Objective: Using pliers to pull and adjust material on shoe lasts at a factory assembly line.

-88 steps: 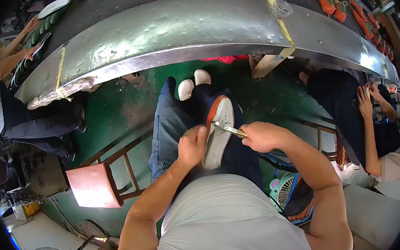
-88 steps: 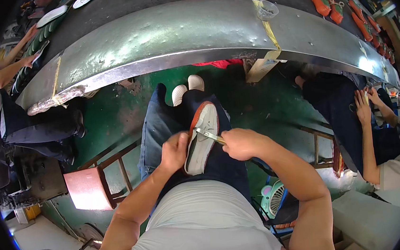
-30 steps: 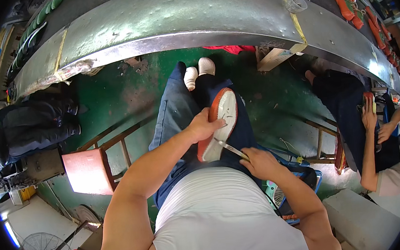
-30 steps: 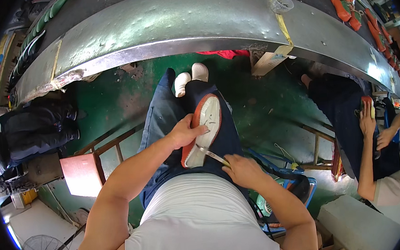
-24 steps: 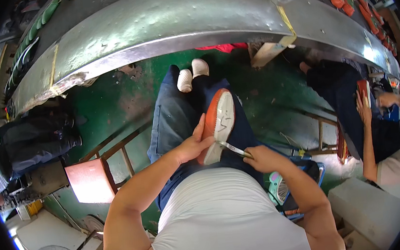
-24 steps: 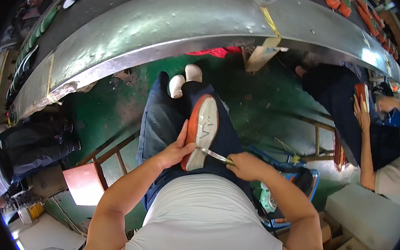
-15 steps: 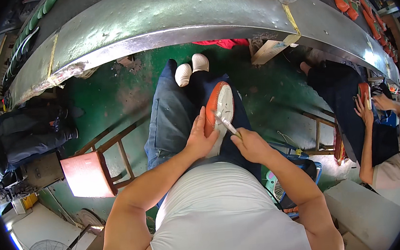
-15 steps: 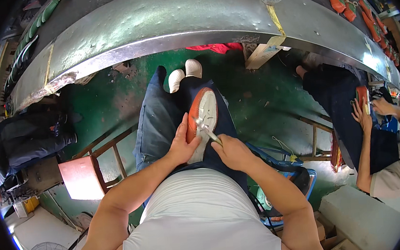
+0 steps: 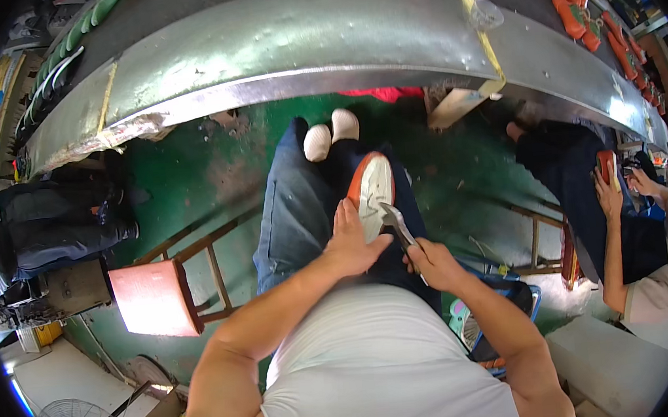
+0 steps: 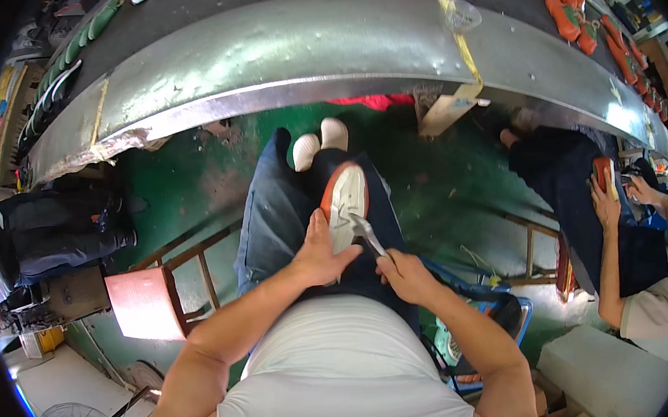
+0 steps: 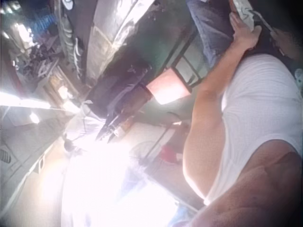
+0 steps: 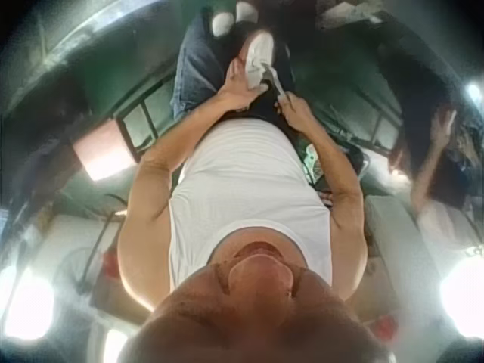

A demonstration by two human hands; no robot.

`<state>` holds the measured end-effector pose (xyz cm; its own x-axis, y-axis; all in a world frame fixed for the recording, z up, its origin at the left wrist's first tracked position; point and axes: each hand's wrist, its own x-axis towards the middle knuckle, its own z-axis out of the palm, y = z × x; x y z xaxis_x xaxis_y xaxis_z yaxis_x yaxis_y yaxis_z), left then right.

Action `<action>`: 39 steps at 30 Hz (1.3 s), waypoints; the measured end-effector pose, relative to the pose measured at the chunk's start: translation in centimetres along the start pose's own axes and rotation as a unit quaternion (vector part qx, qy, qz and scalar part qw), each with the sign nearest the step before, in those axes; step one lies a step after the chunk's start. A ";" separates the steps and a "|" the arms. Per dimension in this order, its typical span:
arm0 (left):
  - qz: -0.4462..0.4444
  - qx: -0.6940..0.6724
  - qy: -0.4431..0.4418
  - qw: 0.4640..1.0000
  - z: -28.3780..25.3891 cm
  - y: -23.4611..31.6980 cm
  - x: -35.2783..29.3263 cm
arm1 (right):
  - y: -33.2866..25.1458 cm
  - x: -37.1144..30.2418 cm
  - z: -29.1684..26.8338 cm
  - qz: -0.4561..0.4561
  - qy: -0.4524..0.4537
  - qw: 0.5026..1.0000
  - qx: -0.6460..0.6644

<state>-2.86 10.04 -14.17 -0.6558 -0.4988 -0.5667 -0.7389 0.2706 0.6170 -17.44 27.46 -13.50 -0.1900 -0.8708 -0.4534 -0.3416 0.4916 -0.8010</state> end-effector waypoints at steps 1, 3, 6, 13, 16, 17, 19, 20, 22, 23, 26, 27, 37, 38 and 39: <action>-0.067 0.049 0.022 0.996 -0.3 2.6 -0.2 | 1.4 -0.3 0.8 0.041 0.031 0.994 0.099; -0.053 0.062 -0.020 0.996 -2.4 2.2 1.5 | 3.1 -0.7 1.5 0.066 0.063 0.977 0.191; -0.008 0.081 -0.046 0.996 -5.4 0.1 1.7 | 4.3 -0.9 1.6 0.107 0.067 0.941 0.313; 0.184 -0.682 -0.150 0.692 -12.7 4.1 1.0 | 3.7 -0.5 1.1 0.081 0.043 0.972 0.218; 0.158 -0.727 -0.124 0.656 -13.9 6.2 2.2 | -2.8 -1.5 -1.4 0.107 -0.019 0.979 -0.174; 0.157 -0.730 -0.116 0.655 -14.3 6.6 2.3 | -2.9 -2.1 -1.2 0.038 0.000 0.967 -0.253; 0.145 -0.748 -0.108 0.638 -14.8 7.6 1.8 | -4.3 -2.9 -1.8 -0.052 0.038 0.941 -0.331; 0.147 -0.747 -0.109 0.639 -14.7 7.8 2.0 | -4.6 -2.5 -2.2 -0.053 0.041 0.941 -0.332; 0.134 -0.737 -0.084 0.657 -14.6 8.2 2.2 | -5.5 -1.4 -3.7 -0.159 0.160 0.946 -0.232; 0.134 -0.743 -0.080 0.651 -14.5 8.3 2.3 | -6.6 -0.7 -4.7 -0.208 0.200 0.936 -0.201; 0.146 -0.735 -0.087 0.656 -14.6 8.3 1.7 | -11.9 1.5 -7.7 -0.311 0.241 0.913 -0.104; 0.147 -0.734 -0.087 0.657 -14.6 8.3 1.6 | -13.8 2.3 -8.5 -0.332 0.263 0.898 -0.117; 0.217 -0.648 0.054 0.728 -13.2 6.1 3.1 | -21.2 5.9 -12.8 -0.268 -0.120 0.809 0.509; 0.223 -0.635 0.059 0.738 -13.6 6.1 3.1 | -20.7 6.4 -13.7 -0.356 -0.033 0.837 0.414; 0.229 -0.621 0.064 0.747 -14.2 6.3 3.4 | -20.2 7.8 -14.8 -0.362 0.091 0.877 0.301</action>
<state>-7.56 -1.69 -4.47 -0.7168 -0.6846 -0.1324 0.3235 -0.4948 0.8065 -25.63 10.70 4.94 -0.2872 -0.9142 0.2860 0.1047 -0.3267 -0.9393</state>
